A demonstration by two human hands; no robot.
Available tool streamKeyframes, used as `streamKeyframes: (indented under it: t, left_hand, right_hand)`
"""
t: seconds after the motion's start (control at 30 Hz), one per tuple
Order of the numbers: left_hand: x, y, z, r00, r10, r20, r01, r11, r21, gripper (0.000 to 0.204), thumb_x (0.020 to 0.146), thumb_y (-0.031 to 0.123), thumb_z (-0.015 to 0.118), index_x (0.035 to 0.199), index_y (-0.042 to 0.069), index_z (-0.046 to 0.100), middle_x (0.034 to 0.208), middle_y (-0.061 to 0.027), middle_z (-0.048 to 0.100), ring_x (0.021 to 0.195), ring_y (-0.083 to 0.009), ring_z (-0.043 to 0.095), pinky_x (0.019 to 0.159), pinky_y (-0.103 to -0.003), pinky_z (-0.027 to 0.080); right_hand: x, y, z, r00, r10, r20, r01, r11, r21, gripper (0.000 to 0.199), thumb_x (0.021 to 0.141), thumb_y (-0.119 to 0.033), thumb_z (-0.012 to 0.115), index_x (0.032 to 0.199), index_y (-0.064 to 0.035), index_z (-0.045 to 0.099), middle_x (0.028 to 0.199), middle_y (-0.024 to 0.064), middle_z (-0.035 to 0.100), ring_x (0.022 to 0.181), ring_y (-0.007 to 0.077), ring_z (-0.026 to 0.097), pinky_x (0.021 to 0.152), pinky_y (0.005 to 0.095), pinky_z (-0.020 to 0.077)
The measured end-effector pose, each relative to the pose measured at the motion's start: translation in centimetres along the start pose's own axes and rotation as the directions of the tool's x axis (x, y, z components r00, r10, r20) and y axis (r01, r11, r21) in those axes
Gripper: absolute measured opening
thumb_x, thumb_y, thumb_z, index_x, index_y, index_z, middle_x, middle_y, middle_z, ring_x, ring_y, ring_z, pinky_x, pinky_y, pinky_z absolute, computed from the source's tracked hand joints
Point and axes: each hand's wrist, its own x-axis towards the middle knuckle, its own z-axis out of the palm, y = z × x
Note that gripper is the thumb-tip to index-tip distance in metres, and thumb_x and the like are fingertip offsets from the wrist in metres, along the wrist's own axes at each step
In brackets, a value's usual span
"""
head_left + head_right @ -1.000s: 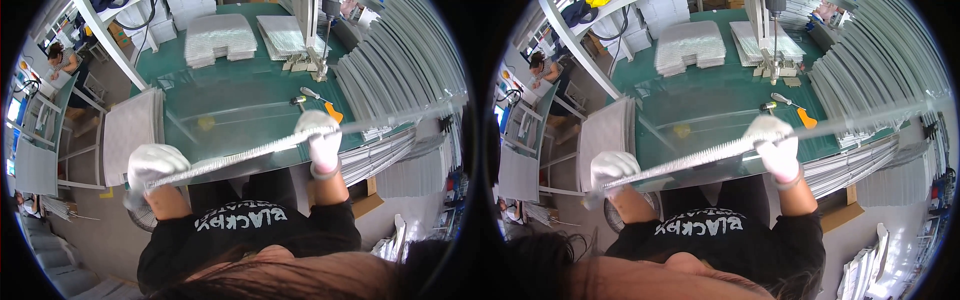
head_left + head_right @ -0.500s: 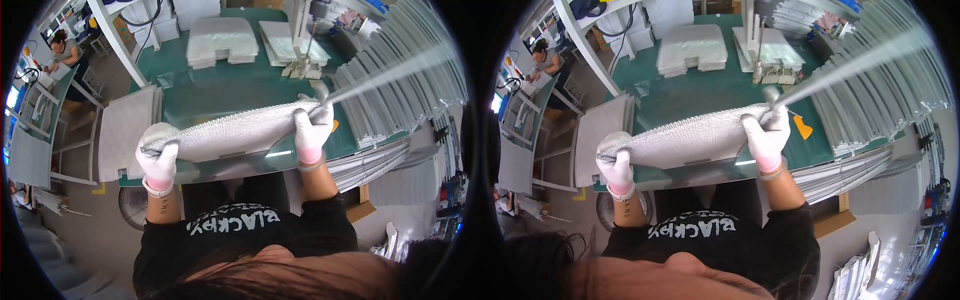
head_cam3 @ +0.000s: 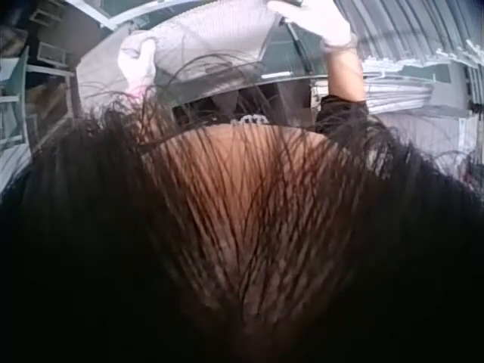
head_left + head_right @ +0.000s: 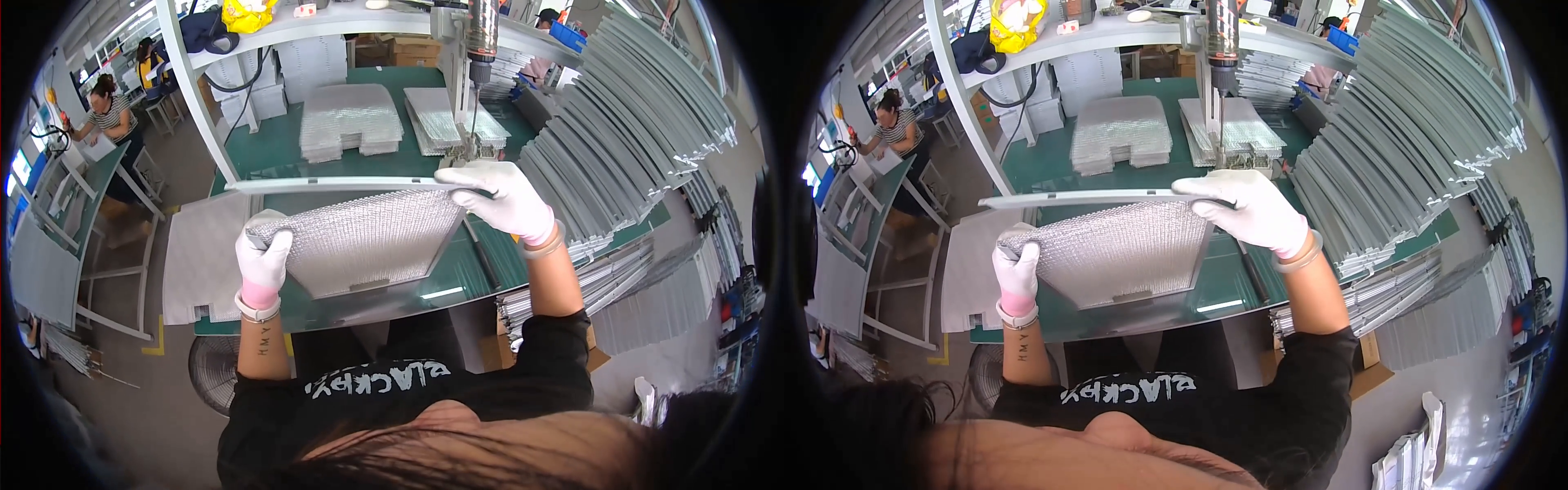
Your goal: Assemble a metal frame onto a mesh filter using an electric screwdriver.
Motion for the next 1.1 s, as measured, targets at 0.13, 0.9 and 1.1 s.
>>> streamKeyframes:
  t: [0.13, 0.9, 1.1]
  left_hand:
    - [-0.3, 0.5, 0.2, 0.997, -0.061, -0.052, 0.064, 0.996, 0.055, 0.010, 0.084, 0.001, 0.065, 0.093, -0.001, 0.061, 0.091, -0.0041, 0.062, 0.082, -0.0091, 0.055, 0.074, -0.025, 0.046]
    - [1.4, 4.6, -1.0, 0.942, -0.228, 0.245, 0.156, 0.946, 0.283, 0.017, 0.079, 0.003, 0.068, 0.095, -0.003, 0.067, 0.084, -0.0055, 0.067, 0.075, -0.0096, 0.060, 0.068, -0.025, 0.048]
    - [1.2, 4.3, -0.5, 0.943, -0.192, 0.274, 0.151, 0.975, 0.163, 0.011, 0.081, -0.002, 0.062, 0.091, 0.000, 0.063, 0.079, 0.0012, 0.059, 0.072, -0.0052, 0.054, 0.065, -0.022, 0.044]
  right_hand:
    - [1.3, -0.8, -0.8, 0.990, -0.112, 0.089, 0.114, 0.993, -0.018, 0.038, 0.081, -0.005, 0.066, 0.119, -0.0075, 0.064, 0.098, 0.0123, 0.069, 0.084, 0.0296, 0.067, 0.076, 0.0357, 0.0527]
    - [4.7, -7.6, 0.8, 0.870, -0.052, 0.491, 0.203, 0.944, -0.259, 0.062, 0.075, -0.002, 0.058, 0.136, -0.0094, 0.046, 0.098, 0.0158, 0.062, 0.093, 0.0352, 0.062, 0.076, 0.0428, 0.0511]
    - [6.6, -6.5, 1.6, 0.831, -0.294, 0.473, 0.371, 0.925, -0.077, 0.052, 0.077, -0.003, 0.063, 0.128, -0.0088, 0.055, 0.089, 0.0114, 0.059, 0.079, 0.0326, 0.060, 0.072, 0.0409, 0.0494]
